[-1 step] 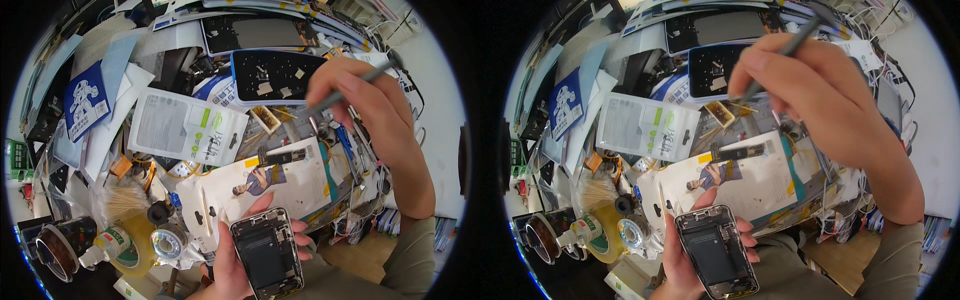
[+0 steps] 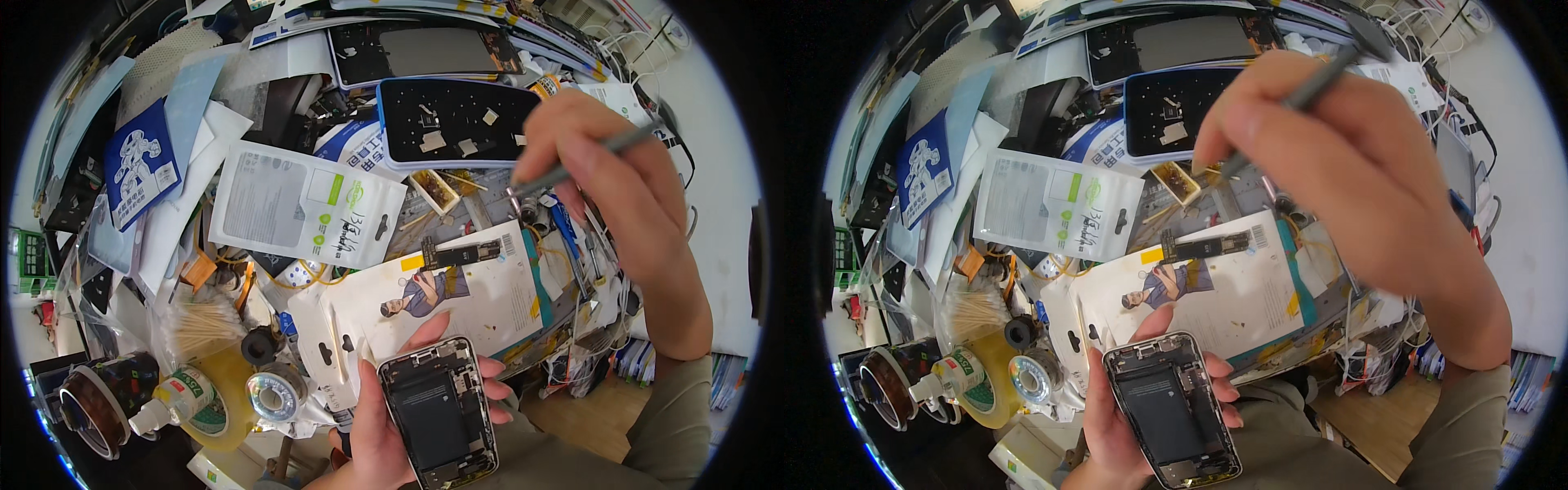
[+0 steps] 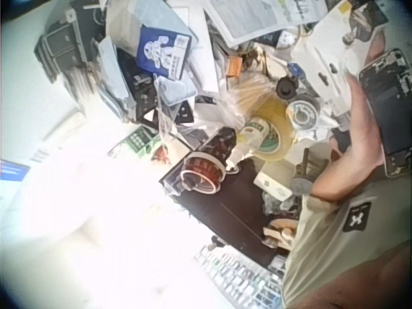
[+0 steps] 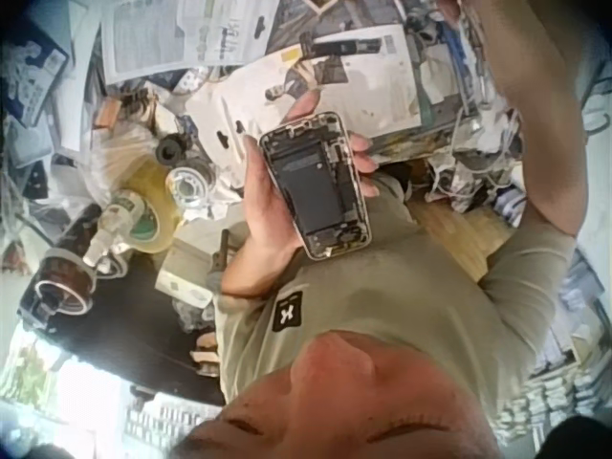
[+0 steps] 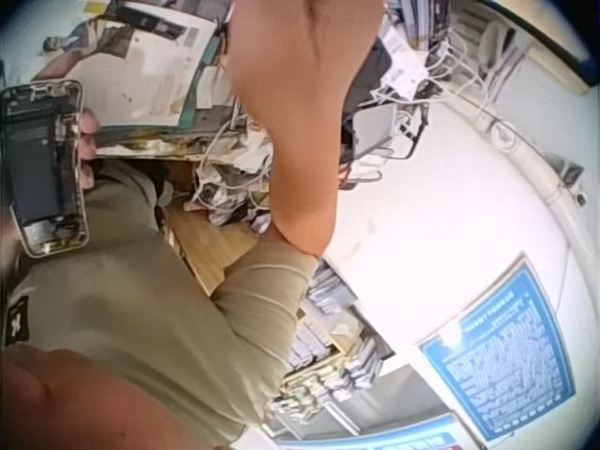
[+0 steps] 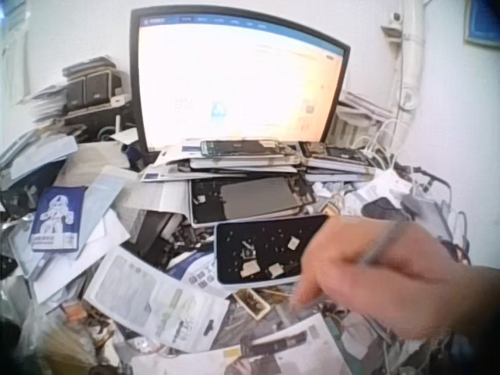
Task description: The person disassembles a smartphone using tweezers and a screwdriver, removes the battery and other internal components, and places them on the workbench. The person then applies a liquid from a bottle to the phone's interior and continues to manipulate internal parts.
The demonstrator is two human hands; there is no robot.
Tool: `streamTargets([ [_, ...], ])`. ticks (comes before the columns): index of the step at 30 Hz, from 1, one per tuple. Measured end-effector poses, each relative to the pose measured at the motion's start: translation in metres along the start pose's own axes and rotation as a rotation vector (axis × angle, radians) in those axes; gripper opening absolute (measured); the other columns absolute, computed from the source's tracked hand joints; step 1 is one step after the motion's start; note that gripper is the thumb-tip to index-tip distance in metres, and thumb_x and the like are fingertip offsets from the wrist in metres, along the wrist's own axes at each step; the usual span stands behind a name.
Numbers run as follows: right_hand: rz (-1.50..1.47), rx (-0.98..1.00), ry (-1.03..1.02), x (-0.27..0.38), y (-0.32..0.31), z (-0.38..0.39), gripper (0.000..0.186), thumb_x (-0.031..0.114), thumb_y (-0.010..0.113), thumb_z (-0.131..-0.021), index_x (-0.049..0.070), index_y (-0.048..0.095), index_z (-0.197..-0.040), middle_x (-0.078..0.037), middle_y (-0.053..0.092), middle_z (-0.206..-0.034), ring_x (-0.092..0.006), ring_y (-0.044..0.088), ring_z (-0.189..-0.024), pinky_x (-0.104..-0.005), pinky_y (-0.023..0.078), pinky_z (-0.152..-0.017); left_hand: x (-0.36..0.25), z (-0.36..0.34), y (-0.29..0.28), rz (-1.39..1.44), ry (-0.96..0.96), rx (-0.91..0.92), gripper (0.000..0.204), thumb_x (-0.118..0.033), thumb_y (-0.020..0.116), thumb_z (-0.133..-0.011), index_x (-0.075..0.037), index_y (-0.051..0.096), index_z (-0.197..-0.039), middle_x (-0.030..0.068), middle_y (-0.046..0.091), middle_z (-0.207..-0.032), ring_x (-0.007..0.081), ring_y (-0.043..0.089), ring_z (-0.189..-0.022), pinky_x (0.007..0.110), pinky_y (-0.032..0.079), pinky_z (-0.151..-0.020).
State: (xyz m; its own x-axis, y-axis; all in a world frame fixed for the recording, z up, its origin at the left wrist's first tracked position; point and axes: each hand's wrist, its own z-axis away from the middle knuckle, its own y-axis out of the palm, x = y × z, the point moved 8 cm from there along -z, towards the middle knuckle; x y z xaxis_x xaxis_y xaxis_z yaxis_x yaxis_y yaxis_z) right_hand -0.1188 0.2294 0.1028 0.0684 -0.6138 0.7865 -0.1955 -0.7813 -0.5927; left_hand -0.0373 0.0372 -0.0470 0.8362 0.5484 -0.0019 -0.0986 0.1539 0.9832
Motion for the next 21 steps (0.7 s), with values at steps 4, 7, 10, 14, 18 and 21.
streamTargets([
  [4, -0.154, -0.156, -0.006, 0.019, 0.000, 0.042, 0.024, -0.001, 0.068, -0.086, -0.007, 0.067, -0.110, -0.007, 0.067, -0.083, -0.0091, 0.061, -0.065, -0.0215, 0.046, -0.059, 0.005, -0.005, -0.005, -0.033, 0.024, 0.029, 0.083, -0.070, 0.026, -0.105, -0.016, 0.015, -0.166, 0.0297, 0.058, -0.134, 0.0395, 0.064, -0.116, 0.057, 0.058, -0.094],
  [7, -0.145, 0.097, -0.106, 0.032, 0.023, 0.056, 0.038, -0.006, 0.077, -0.075, -0.003, 0.071, -0.112, -0.010, 0.070, -0.079, -0.0140, 0.066, -0.060, -0.0242, 0.051, -0.054, 0.006, -0.010, 0.006, -0.083, 0.023, 0.040, 0.084, -0.072, 0.026, -0.104, -0.016, 0.014, -0.166, 0.0268, 0.058, -0.135, 0.0387, 0.064, -0.118, 0.056, 0.058, -0.094],
  [10, 0.059, 0.061, -0.200, 0.047, 0.030, 0.066, 0.039, -0.006, 0.081, -0.069, 0.005, 0.077, -0.106, -0.009, 0.071, -0.076, -0.0165, 0.066, -0.056, -0.0264, 0.052, -0.050, 0.005, -0.008, 0.010, -0.284, 0.075, -0.189, 0.081, -0.068, 0.025, -0.105, -0.012, 0.021, -0.163, 0.0202, 0.055, -0.144, 0.0362, 0.059, -0.127, 0.053, 0.053, -0.102],
  [14, 0.175, -0.081, -0.196, 0.057, 0.032, 0.074, 0.037, -0.004, 0.081, -0.064, 0.014, 0.081, -0.096, -0.006, 0.071, -0.077, -0.0158, 0.066, -0.057, -0.0275, 0.052, -0.048, 0.003, 0.007, 0.006, -0.425, 0.136, -0.477, 0.074, -0.061, 0.034, -0.106, -0.008, 0.036, -0.157, 0.0163, 0.056, -0.147, 0.0369, 0.058, -0.131, 0.054, 0.053, -0.103],
  [18, 0.203, -0.001, -0.163, 0.056, 0.039, 0.075, 0.037, -0.003, 0.082, -0.065, 0.016, 0.082, -0.097, -0.004, 0.071, -0.077, -0.0151, 0.066, -0.058, -0.0273, 0.052, -0.048, 0.008, 0.003, 0.012, -0.051, 0.062, -0.149, 0.084, -0.072, 0.023, -0.104, -0.012, 0.020, -0.164, 0.0158, 0.060, -0.139, 0.0291, 0.064, -0.123, 0.044, 0.055, -0.103],
  [21, 0.201, -0.003, -0.153, 0.056, 0.038, 0.073, 0.036, -0.002, 0.082, -0.066, 0.016, 0.082, -0.097, -0.004, 0.070, -0.077, -0.0147, 0.066, -0.059, -0.0270, 0.052, -0.049, 0.008, 0.002, 0.013, -0.112, 0.026, 0.047, 0.085, -0.072, 0.023, -0.104, -0.010, 0.028, -0.161, 0.0135, 0.061, -0.139, 0.0260, 0.062, -0.125, 0.042, 0.053, -0.105],
])
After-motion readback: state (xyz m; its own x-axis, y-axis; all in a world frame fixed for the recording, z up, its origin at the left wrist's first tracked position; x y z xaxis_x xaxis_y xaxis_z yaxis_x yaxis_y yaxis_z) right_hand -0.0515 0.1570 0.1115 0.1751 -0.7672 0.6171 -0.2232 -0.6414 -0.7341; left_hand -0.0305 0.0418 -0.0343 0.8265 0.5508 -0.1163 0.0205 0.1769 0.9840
